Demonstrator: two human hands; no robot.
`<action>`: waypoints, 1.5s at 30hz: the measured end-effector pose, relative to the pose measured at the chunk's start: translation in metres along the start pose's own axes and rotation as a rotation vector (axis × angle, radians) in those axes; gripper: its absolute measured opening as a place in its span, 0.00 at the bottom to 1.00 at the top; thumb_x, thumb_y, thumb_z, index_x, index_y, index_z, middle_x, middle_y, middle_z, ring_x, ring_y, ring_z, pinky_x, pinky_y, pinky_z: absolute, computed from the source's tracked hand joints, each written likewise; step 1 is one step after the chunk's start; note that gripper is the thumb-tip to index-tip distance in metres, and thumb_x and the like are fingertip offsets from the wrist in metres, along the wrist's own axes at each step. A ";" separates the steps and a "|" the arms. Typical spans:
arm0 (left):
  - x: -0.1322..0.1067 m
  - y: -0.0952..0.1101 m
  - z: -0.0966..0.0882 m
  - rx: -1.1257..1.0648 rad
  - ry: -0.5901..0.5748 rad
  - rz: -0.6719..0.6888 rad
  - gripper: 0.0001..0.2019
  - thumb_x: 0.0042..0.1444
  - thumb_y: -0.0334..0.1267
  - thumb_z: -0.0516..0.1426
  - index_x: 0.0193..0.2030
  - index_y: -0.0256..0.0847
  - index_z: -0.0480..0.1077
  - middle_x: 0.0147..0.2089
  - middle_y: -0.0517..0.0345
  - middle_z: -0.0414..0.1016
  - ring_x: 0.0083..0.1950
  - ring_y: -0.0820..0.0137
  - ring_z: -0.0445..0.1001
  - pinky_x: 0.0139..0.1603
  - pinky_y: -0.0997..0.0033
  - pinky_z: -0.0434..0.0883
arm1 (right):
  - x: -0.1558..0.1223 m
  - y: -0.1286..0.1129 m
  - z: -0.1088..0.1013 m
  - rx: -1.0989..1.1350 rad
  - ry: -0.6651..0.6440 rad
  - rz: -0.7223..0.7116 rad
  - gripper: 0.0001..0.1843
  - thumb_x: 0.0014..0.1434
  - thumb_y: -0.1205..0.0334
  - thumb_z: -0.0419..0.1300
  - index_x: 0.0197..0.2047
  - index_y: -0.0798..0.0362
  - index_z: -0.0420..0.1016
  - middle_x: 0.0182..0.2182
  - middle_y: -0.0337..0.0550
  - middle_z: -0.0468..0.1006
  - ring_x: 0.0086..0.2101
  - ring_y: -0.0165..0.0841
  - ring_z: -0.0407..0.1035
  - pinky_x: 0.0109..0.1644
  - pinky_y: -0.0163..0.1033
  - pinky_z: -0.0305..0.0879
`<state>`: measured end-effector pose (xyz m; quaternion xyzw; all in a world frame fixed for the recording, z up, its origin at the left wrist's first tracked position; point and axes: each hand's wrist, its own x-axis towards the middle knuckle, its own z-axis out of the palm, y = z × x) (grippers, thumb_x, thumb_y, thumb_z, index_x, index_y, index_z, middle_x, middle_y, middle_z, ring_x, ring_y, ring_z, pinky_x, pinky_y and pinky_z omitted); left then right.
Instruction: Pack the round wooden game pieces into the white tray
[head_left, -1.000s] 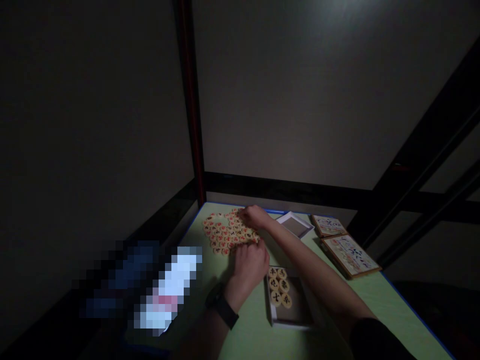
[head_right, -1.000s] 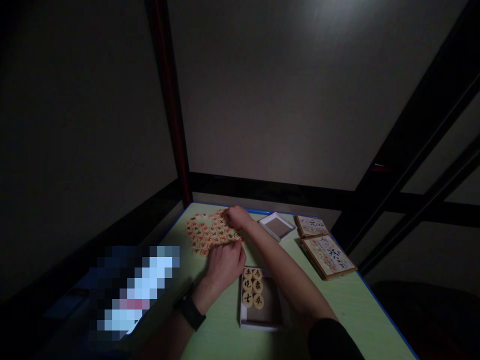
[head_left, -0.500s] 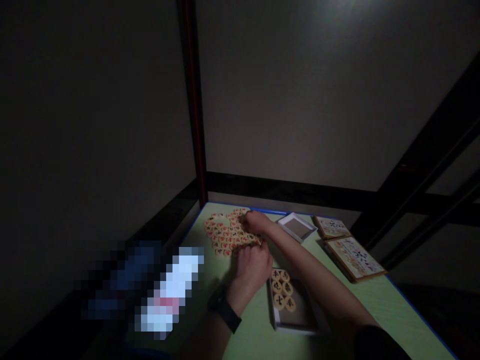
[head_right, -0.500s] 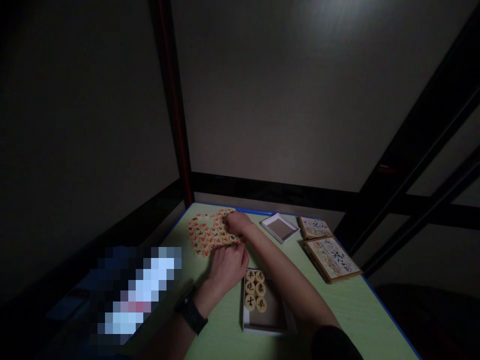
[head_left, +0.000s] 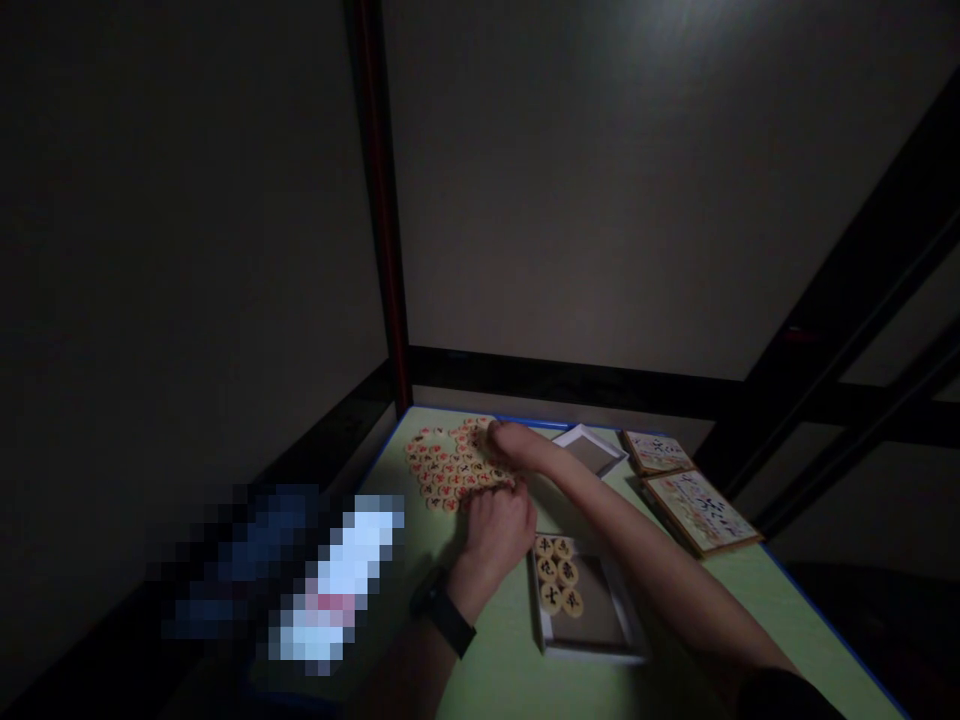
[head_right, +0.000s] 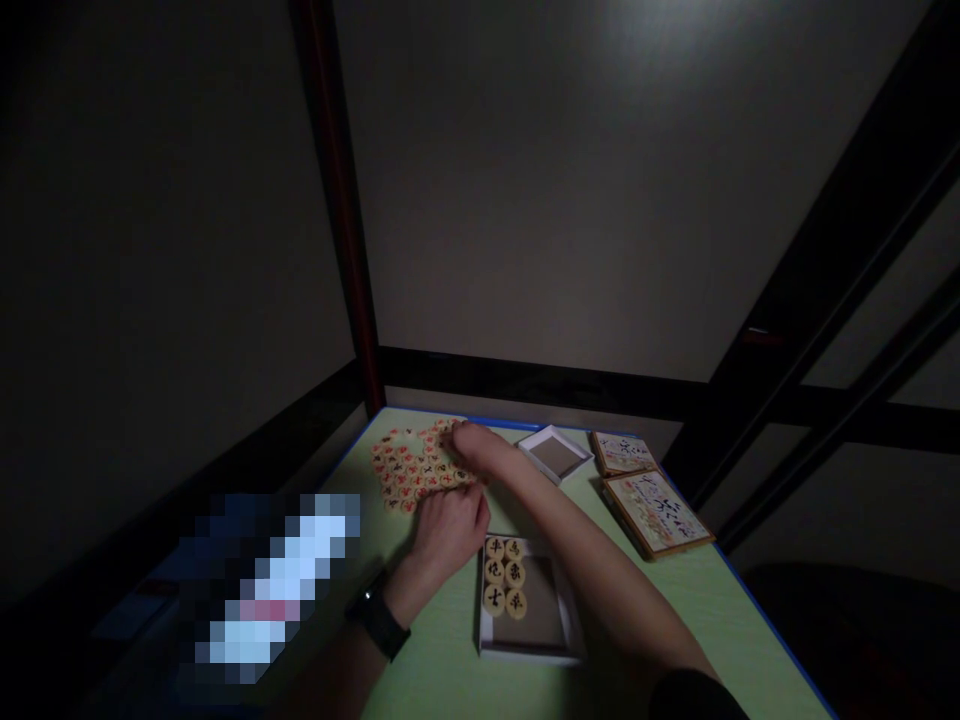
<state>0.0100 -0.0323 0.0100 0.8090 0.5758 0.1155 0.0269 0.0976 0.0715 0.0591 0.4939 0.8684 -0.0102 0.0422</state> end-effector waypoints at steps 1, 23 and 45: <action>0.000 0.000 0.000 0.000 -0.002 0.000 0.14 0.65 0.34 0.47 0.46 0.37 0.73 0.40 0.43 0.81 0.44 0.58 0.80 0.44 0.62 0.74 | -0.012 0.003 -0.003 0.014 0.019 0.015 0.14 0.67 0.68 0.50 0.50 0.64 0.72 0.44 0.61 0.80 0.42 0.40 0.74 0.41 0.36 0.62; -0.001 0.001 0.007 0.059 0.057 0.059 0.14 0.65 0.35 0.47 0.44 0.38 0.75 0.36 0.46 0.81 0.39 0.58 0.81 0.41 0.61 0.74 | -0.206 -0.023 0.046 0.283 -0.019 -0.057 0.07 0.69 0.62 0.52 0.48 0.54 0.62 0.40 0.50 0.78 0.35 0.35 0.72 0.36 0.37 0.59; -0.002 0.001 0.003 0.020 0.021 0.095 0.14 0.64 0.33 0.47 0.42 0.37 0.74 0.37 0.45 0.81 0.39 0.58 0.81 0.40 0.61 0.75 | -0.200 -0.028 0.049 0.363 -0.068 0.071 0.11 0.61 0.69 0.58 0.47 0.54 0.66 0.39 0.48 0.77 0.39 0.37 0.73 0.41 0.36 0.63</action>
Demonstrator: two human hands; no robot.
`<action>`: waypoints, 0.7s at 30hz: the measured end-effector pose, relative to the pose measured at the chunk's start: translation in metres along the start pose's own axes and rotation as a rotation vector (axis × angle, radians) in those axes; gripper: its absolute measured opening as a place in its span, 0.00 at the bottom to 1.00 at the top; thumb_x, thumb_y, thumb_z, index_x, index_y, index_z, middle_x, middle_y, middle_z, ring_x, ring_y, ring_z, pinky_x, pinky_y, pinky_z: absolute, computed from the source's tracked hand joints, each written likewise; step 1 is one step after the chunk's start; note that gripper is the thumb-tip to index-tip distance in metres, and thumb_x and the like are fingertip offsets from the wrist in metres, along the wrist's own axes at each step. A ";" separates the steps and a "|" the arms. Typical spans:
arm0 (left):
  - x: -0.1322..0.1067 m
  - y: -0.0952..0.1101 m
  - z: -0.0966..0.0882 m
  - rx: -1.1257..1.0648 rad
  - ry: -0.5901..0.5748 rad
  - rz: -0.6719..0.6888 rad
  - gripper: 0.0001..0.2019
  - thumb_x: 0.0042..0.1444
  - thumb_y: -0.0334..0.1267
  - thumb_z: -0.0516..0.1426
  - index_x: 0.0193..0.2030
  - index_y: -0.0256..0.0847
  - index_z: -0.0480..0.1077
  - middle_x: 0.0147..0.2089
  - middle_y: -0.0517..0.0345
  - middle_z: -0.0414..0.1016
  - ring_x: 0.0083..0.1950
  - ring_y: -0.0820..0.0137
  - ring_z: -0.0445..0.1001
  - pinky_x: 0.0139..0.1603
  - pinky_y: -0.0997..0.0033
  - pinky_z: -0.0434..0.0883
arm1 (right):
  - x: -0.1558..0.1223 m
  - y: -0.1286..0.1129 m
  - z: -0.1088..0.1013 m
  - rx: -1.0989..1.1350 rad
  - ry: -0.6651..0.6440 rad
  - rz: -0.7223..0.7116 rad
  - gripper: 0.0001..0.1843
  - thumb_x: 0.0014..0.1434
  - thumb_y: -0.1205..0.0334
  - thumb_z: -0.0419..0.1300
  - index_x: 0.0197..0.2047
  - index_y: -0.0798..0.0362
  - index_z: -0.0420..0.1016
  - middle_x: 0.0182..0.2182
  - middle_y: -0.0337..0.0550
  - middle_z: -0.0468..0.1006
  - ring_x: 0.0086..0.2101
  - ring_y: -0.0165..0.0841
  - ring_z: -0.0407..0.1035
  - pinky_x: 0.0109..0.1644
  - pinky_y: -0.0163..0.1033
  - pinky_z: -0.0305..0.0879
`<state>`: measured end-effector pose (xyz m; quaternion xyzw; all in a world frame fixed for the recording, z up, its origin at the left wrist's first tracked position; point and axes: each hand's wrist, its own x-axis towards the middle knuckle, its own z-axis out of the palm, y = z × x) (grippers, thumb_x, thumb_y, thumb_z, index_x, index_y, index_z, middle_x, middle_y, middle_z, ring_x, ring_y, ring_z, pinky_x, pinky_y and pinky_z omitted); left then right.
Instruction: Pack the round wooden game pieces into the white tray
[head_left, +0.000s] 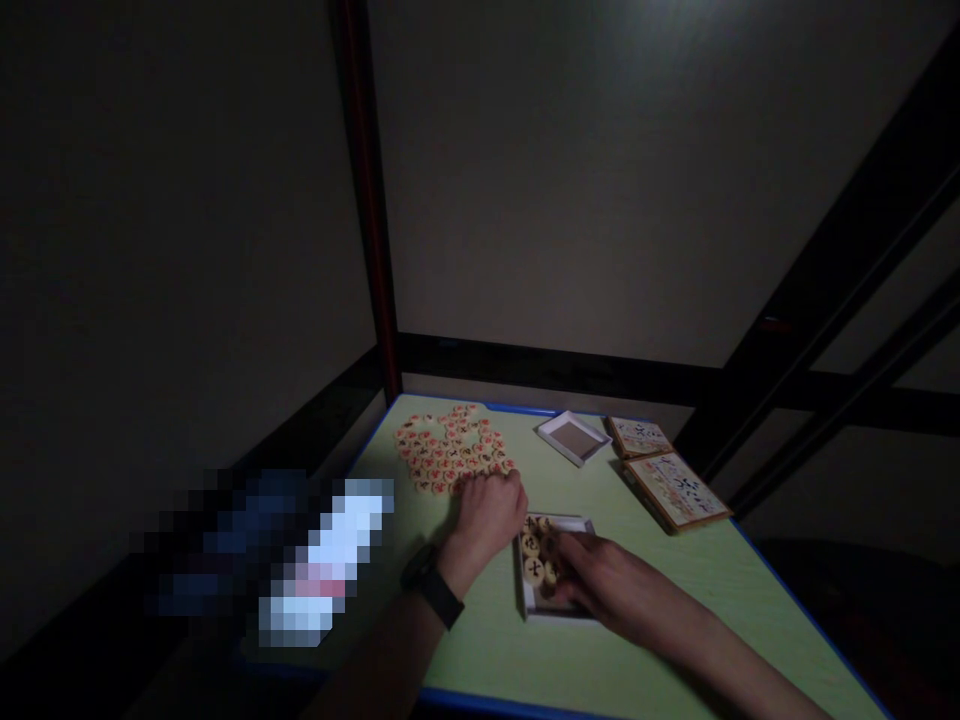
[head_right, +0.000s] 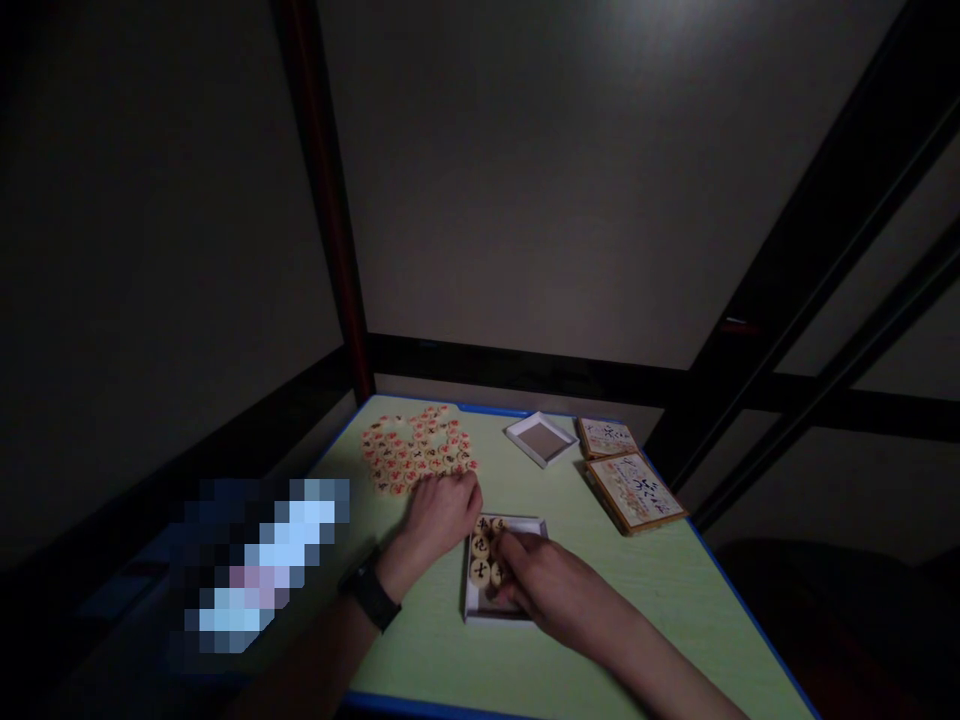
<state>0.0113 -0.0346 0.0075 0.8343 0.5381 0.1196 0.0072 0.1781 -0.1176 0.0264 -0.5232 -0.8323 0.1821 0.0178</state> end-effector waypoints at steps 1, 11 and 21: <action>0.000 0.000 0.000 -0.003 0.000 -0.002 0.14 0.64 0.33 0.47 0.43 0.37 0.74 0.37 0.44 0.81 0.39 0.57 0.81 0.40 0.60 0.75 | -0.001 0.000 0.000 0.001 0.000 0.005 0.12 0.60 0.69 0.58 0.48 0.54 0.67 0.39 0.48 0.78 0.39 0.37 0.73 0.40 0.36 0.63; -0.002 0.003 -0.010 -0.064 -0.025 -0.043 0.15 0.62 0.36 0.50 0.40 0.38 0.78 0.38 0.45 0.81 0.42 0.59 0.80 0.45 0.61 0.73 | 0.053 0.009 -0.053 0.010 0.295 -0.228 0.08 0.67 0.65 0.53 0.39 0.55 0.73 0.33 0.46 0.79 0.32 0.34 0.72 0.37 0.35 0.62; -0.008 -0.008 -0.007 -0.173 0.321 0.142 0.08 0.55 0.37 0.53 0.30 0.41 0.73 0.30 0.49 0.76 0.35 0.61 0.76 0.36 0.64 0.68 | 0.213 -0.020 -0.051 -0.286 0.126 -0.207 0.17 0.61 0.69 0.55 0.50 0.52 0.79 0.44 0.48 0.82 0.44 0.38 0.75 0.43 0.35 0.63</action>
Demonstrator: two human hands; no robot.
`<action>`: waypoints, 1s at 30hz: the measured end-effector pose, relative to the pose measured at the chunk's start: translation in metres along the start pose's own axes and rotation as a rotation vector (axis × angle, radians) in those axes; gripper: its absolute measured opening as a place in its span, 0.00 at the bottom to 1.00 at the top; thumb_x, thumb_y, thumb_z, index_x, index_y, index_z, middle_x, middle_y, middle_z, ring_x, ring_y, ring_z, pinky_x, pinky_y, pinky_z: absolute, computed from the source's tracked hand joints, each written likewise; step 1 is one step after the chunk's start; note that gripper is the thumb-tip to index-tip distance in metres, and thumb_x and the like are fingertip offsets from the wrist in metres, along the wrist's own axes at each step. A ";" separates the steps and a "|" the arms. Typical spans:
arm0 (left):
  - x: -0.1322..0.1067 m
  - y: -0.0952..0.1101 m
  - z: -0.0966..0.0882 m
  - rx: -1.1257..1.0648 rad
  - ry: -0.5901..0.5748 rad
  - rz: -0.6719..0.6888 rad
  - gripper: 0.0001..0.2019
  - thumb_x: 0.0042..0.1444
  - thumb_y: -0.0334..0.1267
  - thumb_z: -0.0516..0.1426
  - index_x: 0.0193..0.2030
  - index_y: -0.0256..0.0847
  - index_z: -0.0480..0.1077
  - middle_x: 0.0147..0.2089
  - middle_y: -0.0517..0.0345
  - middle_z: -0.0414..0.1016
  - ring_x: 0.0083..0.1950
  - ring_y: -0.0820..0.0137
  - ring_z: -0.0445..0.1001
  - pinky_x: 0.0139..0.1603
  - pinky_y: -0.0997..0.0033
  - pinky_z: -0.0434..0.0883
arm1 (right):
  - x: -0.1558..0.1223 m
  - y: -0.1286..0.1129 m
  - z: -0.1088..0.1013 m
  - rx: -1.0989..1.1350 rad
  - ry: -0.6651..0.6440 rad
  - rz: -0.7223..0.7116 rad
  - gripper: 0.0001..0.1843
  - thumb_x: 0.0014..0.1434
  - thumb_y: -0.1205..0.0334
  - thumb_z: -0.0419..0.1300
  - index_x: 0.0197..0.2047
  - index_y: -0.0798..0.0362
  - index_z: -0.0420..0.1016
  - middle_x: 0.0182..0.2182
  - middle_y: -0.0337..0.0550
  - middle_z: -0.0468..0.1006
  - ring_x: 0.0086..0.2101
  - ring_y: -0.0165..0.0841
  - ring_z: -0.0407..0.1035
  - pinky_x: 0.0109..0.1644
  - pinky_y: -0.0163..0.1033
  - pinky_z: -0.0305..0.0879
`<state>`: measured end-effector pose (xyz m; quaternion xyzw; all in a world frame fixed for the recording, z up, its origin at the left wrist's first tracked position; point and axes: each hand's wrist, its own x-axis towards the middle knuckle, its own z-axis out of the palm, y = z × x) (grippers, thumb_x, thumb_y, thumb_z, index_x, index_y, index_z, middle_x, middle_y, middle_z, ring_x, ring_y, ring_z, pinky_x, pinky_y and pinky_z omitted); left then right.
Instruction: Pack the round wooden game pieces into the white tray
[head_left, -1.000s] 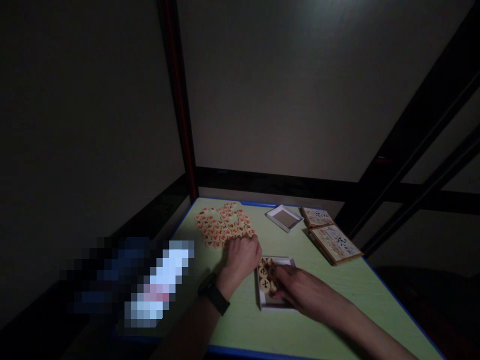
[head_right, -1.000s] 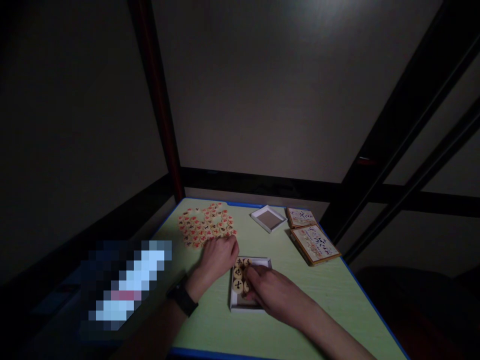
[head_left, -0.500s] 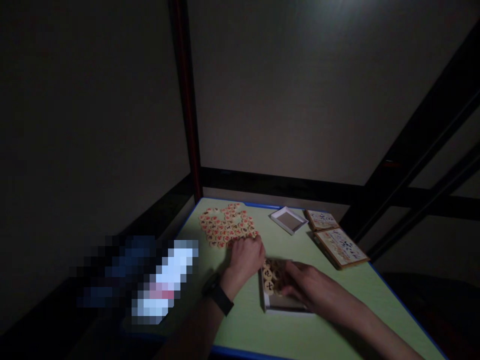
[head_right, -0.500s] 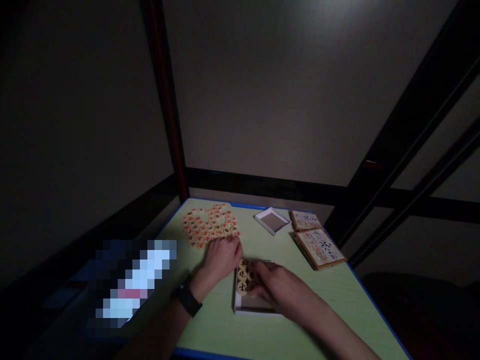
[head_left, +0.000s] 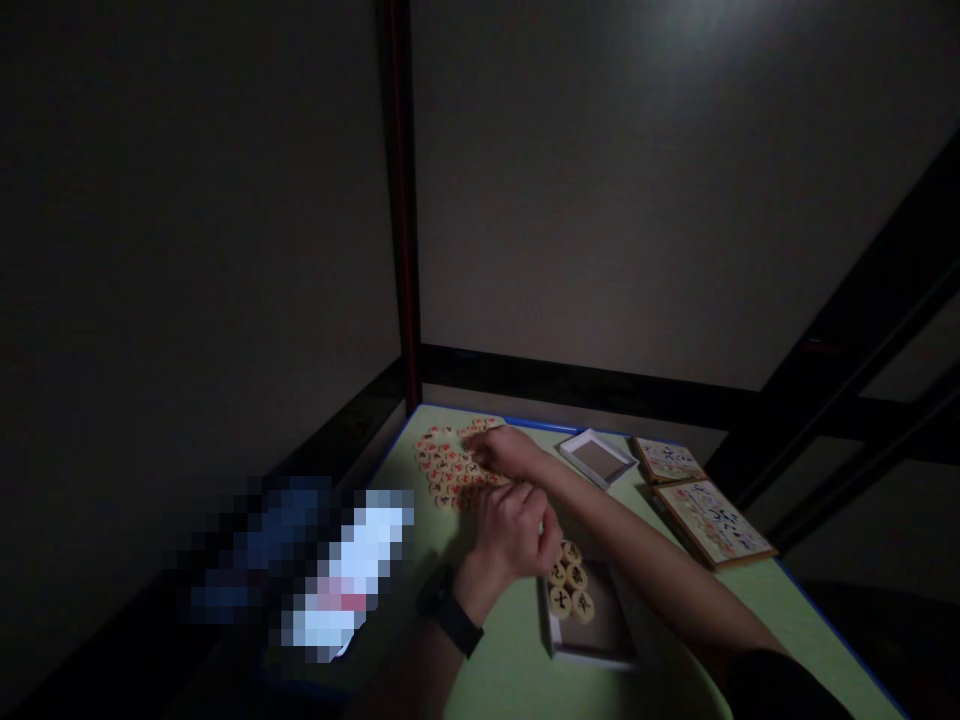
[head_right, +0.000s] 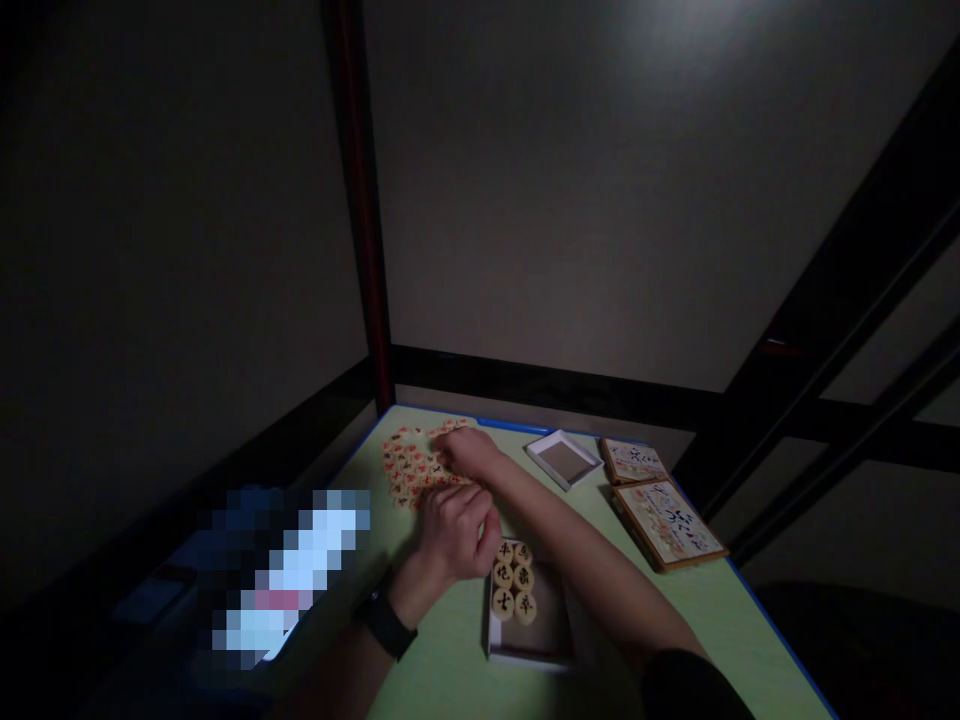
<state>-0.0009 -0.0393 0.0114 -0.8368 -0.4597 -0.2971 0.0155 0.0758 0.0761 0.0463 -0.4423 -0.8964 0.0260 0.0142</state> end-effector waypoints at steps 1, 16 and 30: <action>-0.001 0.000 0.001 -0.010 0.021 0.019 0.08 0.54 0.36 0.53 0.30 0.41 0.72 0.30 0.49 0.76 0.34 0.61 0.76 0.36 0.64 0.68 | 0.004 -0.003 0.002 -0.035 -0.015 0.010 0.16 0.60 0.68 0.56 0.48 0.52 0.80 0.44 0.50 0.83 0.44 0.40 0.75 0.43 0.36 0.64; 0.001 0.002 0.003 -0.079 0.098 0.002 0.08 0.56 0.36 0.52 0.30 0.41 0.71 0.29 0.50 0.74 0.34 0.63 0.75 0.35 0.66 0.68 | 0.023 -0.013 0.001 -0.087 -0.060 -0.002 0.14 0.62 0.70 0.53 0.44 0.60 0.79 0.41 0.54 0.82 0.41 0.36 0.74 0.44 0.34 0.62; 0.002 -0.002 0.002 -0.110 0.155 -0.026 0.09 0.56 0.35 0.50 0.27 0.42 0.68 0.27 0.50 0.74 0.33 0.64 0.75 0.36 0.65 0.67 | 0.038 -0.027 0.009 -0.091 -0.109 0.003 0.14 0.57 0.70 0.58 0.44 0.63 0.81 0.41 0.61 0.82 0.43 0.43 0.77 0.41 0.36 0.65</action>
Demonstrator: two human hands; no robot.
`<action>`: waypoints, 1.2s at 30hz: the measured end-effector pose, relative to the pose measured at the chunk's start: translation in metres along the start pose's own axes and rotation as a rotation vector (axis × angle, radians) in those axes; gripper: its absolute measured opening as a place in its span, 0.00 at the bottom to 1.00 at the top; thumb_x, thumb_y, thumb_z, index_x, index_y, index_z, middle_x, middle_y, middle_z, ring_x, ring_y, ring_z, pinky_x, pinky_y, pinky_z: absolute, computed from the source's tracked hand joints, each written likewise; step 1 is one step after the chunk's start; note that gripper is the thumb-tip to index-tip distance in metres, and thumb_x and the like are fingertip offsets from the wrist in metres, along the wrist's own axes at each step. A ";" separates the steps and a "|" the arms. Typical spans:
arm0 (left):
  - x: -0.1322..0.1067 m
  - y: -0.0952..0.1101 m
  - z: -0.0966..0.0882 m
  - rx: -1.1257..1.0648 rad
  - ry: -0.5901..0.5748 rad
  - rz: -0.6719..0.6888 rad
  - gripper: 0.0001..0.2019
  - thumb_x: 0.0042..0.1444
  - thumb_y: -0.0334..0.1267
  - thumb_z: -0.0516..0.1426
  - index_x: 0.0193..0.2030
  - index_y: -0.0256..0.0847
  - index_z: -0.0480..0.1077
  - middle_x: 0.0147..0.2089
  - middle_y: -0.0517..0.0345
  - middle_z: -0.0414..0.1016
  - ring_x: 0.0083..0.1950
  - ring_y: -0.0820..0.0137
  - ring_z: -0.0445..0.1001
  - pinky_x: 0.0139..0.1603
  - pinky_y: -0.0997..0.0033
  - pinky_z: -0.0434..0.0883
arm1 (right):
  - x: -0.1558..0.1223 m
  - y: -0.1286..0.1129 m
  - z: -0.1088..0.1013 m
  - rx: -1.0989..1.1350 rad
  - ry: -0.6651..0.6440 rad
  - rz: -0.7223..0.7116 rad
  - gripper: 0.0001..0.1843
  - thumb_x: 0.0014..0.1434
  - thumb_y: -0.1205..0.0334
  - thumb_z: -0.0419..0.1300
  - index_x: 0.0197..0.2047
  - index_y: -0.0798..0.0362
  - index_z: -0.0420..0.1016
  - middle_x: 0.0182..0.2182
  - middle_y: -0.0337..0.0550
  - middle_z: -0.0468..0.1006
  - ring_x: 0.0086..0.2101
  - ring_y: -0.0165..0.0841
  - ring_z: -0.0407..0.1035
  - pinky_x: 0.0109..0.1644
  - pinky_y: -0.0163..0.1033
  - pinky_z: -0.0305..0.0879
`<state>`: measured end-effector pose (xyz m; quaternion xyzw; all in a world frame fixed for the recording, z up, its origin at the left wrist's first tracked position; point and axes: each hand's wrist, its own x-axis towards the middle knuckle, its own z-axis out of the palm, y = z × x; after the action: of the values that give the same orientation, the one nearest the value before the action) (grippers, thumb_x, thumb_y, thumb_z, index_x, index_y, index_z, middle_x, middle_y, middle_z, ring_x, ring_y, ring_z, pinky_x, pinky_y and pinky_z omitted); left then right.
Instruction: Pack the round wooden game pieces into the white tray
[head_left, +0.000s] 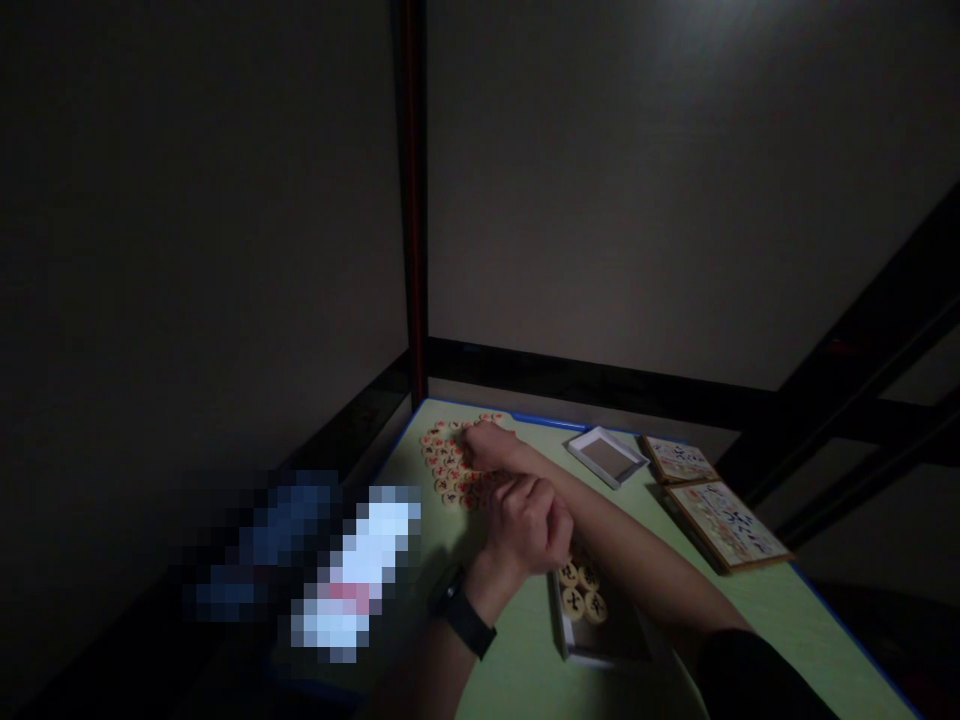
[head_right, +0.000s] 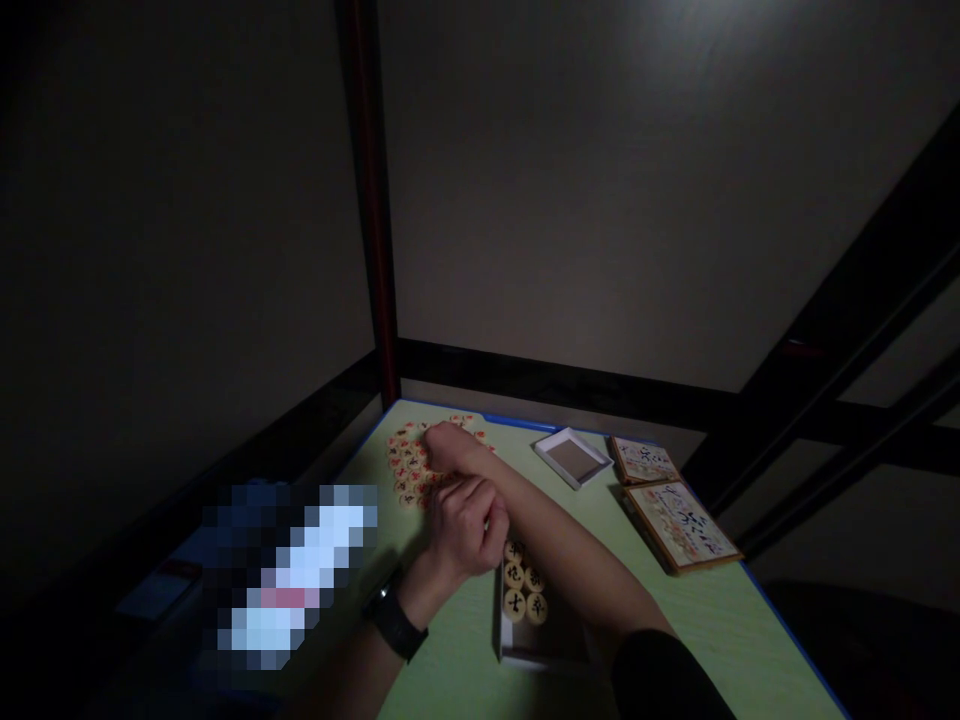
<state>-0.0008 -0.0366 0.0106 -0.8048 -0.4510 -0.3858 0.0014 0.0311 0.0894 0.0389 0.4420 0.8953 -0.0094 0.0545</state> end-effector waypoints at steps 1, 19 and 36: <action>0.000 -0.001 0.000 -0.006 0.003 -0.010 0.10 0.56 0.35 0.50 0.27 0.42 0.67 0.26 0.51 0.73 0.33 0.64 0.75 0.37 0.66 0.67 | 0.000 -0.001 0.000 0.007 0.006 0.001 0.14 0.57 0.70 0.58 0.44 0.63 0.80 0.41 0.61 0.82 0.43 0.43 0.77 0.41 0.36 0.65; 0.009 0.009 0.008 -0.023 -0.230 -0.320 0.15 0.64 0.35 0.46 0.31 0.43 0.71 0.33 0.55 0.80 0.36 0.67 0.77 0.38 0.71 0.64 | -0.245 0.004 -0.017 0.455 0.224 0.097 0.11 0.65 0.62 0.55 0.47 0.54 0.74 0.39 0.47 0.79 0.35 0.33 0.72 0.39 0.36 0.63; 0.008 0.012 0.009 0.079 -0.453 -0.293 0.19 0.66 0.37 0.45 0.39 0.40 0.77 0.39 0.49 0.82 0.40 0.65 0.80 0.40 0.71 0.69 | -0.254 -0.078 0.046 0.072 0.189 0.617 0.07 0.61 0.65 0.56 0.44 0.50 0.67 0.29 0.44 0.83 0.27 0.39 0.78 0.24 0.38 0.43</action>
<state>0.0159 -0.0351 0.0137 -0.7961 -0.5661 -0.1741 -0.1241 0.1266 -0.1618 0.0176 0.6930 0.7194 0.0170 -0.0441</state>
